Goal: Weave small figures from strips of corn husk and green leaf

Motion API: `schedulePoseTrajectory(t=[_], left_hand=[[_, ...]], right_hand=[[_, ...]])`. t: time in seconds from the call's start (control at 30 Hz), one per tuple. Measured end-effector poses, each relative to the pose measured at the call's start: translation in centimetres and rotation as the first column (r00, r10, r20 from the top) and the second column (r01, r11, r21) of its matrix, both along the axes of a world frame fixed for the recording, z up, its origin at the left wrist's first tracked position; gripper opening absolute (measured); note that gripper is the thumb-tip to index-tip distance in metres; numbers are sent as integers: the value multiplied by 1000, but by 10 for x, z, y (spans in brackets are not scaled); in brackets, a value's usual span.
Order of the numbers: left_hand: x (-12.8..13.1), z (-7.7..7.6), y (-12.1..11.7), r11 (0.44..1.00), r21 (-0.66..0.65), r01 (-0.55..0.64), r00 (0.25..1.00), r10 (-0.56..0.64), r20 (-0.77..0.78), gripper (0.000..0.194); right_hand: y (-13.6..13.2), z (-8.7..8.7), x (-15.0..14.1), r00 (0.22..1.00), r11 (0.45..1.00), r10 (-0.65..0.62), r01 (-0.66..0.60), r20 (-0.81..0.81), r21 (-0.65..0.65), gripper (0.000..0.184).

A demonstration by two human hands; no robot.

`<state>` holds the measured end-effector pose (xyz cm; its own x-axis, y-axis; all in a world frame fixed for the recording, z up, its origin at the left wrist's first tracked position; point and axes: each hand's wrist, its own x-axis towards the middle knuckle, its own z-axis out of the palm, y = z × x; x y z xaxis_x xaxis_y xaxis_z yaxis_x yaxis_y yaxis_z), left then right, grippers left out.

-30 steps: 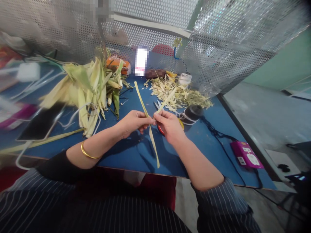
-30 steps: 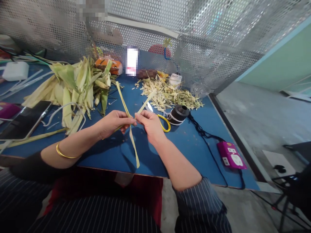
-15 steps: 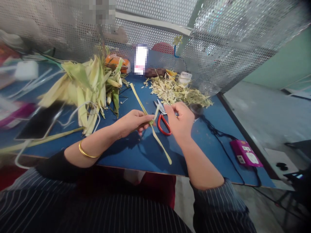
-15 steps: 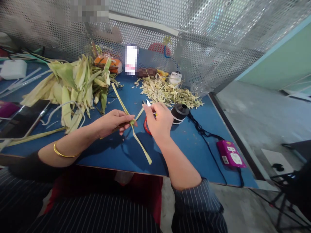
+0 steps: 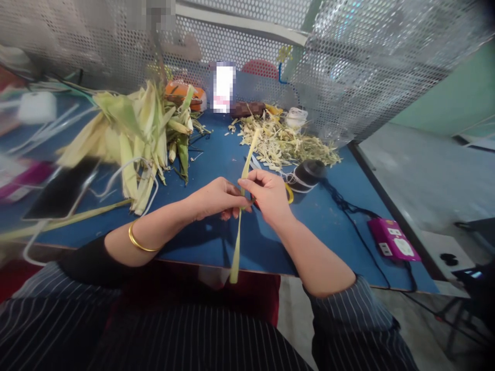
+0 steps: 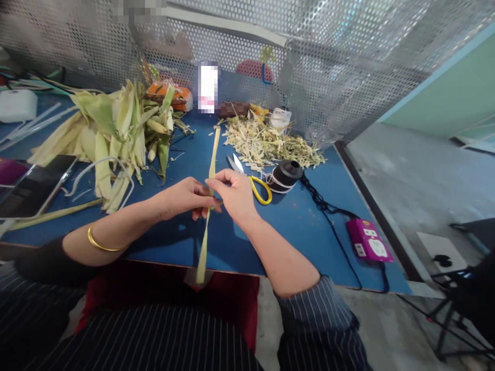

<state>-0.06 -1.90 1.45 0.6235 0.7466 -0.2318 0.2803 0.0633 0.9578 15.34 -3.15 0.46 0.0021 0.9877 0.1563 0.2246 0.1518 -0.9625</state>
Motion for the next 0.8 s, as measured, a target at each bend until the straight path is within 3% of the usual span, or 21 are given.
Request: schedulePoseTrajectory(t=[0.17,0.4,0.53,0.67,0.73,0.8], left_hand=[[0,2,0,999,-37,29,1000,-30,0,18],[-1,-4,1,996,-50,74,997,-73,13,20],[-1,-7,2,994,-94,-49,997,55,52,25],[-1,-1,8,961,-179,-210,951,243,189,30],[-3,3,11,947,-211,-241,928,288,234,32],[-5,5,13,942,-211,-260,917,309,250,29]], right_hand=[[1,-2,0,993,995,-92,88,73,54,22],[2,-6,-2,983,988,-124,111,133,103,20],[6,1,6,965,979,-117,73,235,191,21],[5,15,21,918,915,-274,157,287,372,28],[3,20,24,914,944,-226,120,337,309,33],[0,23,23,906,986,-75,6,416,165,35]])
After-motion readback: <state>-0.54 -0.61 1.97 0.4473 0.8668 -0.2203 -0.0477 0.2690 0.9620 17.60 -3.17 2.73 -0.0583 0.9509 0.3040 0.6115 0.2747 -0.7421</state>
